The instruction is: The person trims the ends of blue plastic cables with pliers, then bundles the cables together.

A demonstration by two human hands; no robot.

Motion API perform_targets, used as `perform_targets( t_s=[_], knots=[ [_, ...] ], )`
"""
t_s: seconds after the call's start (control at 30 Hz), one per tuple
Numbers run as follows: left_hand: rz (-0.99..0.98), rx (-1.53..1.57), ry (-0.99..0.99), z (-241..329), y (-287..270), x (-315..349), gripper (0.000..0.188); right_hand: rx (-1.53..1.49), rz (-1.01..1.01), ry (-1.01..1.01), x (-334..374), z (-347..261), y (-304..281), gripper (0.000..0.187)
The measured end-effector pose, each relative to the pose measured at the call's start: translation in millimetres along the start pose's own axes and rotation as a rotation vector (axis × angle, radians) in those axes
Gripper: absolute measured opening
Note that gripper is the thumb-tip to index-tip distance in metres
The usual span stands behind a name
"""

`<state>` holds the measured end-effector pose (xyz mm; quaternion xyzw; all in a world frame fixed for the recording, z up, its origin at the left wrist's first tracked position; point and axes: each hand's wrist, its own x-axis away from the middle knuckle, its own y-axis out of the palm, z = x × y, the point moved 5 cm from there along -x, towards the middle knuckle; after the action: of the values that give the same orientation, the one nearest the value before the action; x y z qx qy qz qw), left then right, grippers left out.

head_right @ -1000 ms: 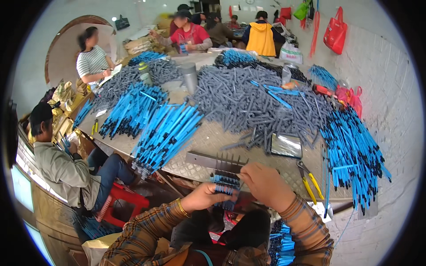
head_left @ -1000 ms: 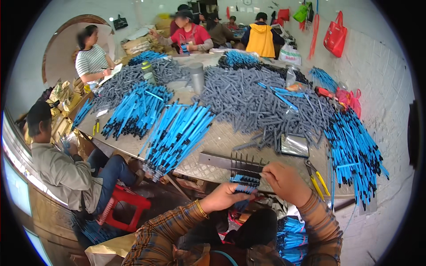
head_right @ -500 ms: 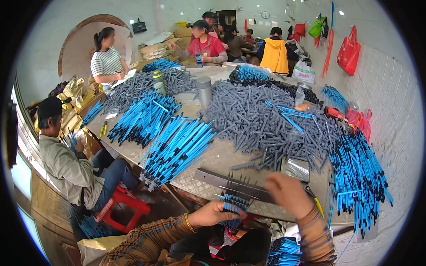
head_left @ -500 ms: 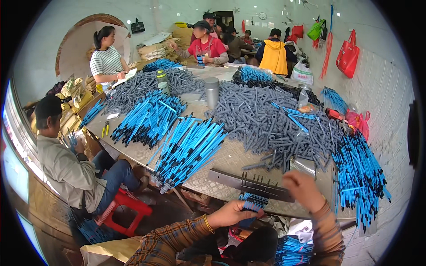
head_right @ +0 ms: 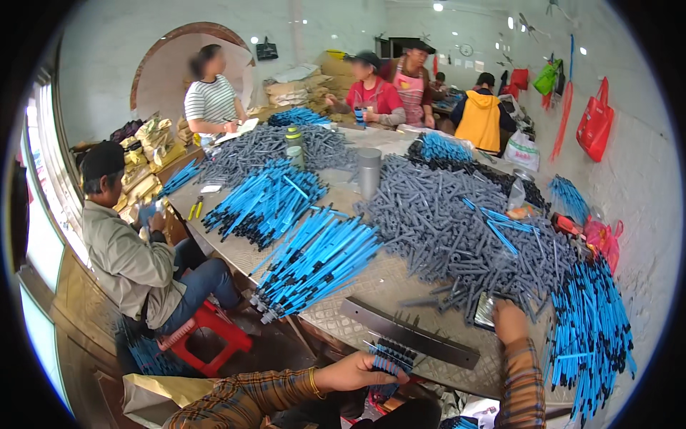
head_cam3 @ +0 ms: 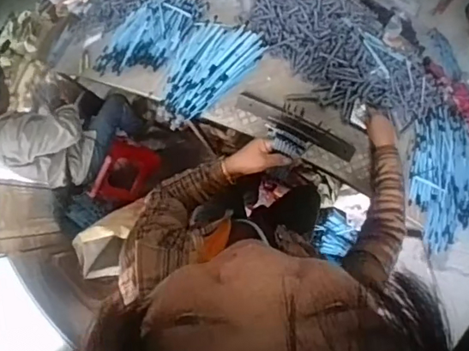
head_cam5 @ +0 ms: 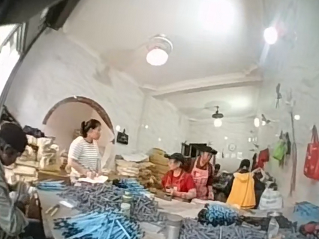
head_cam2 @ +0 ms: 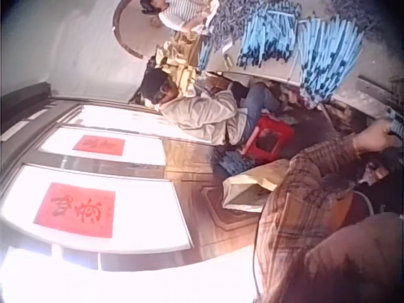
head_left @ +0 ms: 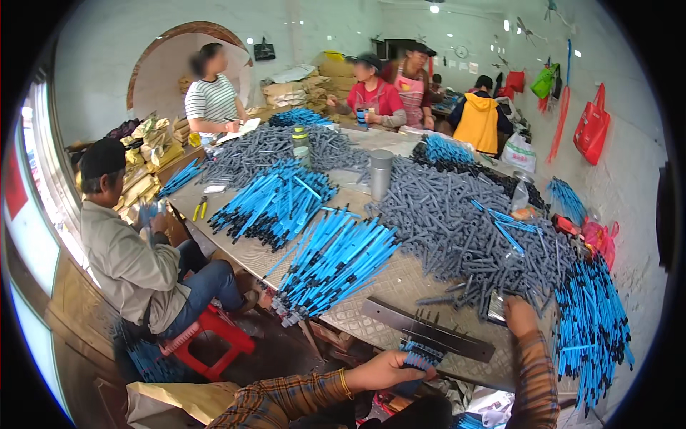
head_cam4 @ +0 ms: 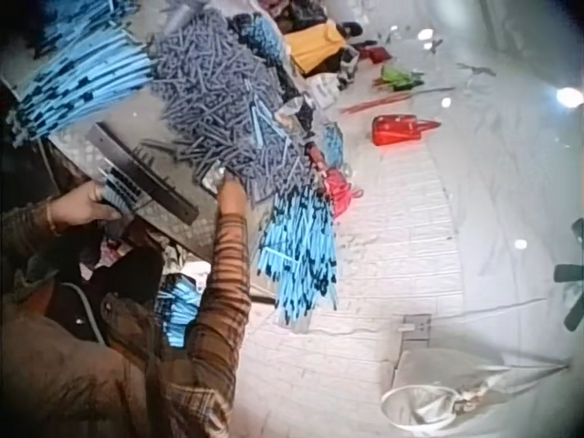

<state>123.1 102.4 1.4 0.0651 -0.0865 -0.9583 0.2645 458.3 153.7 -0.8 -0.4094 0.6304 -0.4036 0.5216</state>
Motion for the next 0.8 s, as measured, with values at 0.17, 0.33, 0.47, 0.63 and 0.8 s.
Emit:
perform_targets(
  t_s=[0.17,0.33,0.47,0.63,0.8],
  knots=[
    [-0.025,-0.032,0.053,-3.4,2.2,-5.3,0.02,-0.013,-0.019,-0.034,13.9,-0.9,-8.8,0.01],
    [-0.006,0.052,0.02,-14.4,5.9,-1.2,0.019,-0.081,0.033,-0.031,15.0,-4.6,-11.5,0.007],
    [-0.021,0.036,0.043,-6.6,10.1,-6.2,0.019,-0.063,0.113,0.013,23.8,13.2,-8.3,0.007],
    [0.005,0.001,-0.004,7.6,7.0,-5.7,0.021,-0.104,0.217,-0.036,11.3,1.4,-15.1,0.009],
    [0.085,-0.096,-0.091,16.4,1.9,-6.2,0.019,-0.206,0.168,-0.15,9.2,-28.7,-27.6,0.008]
  ],
)
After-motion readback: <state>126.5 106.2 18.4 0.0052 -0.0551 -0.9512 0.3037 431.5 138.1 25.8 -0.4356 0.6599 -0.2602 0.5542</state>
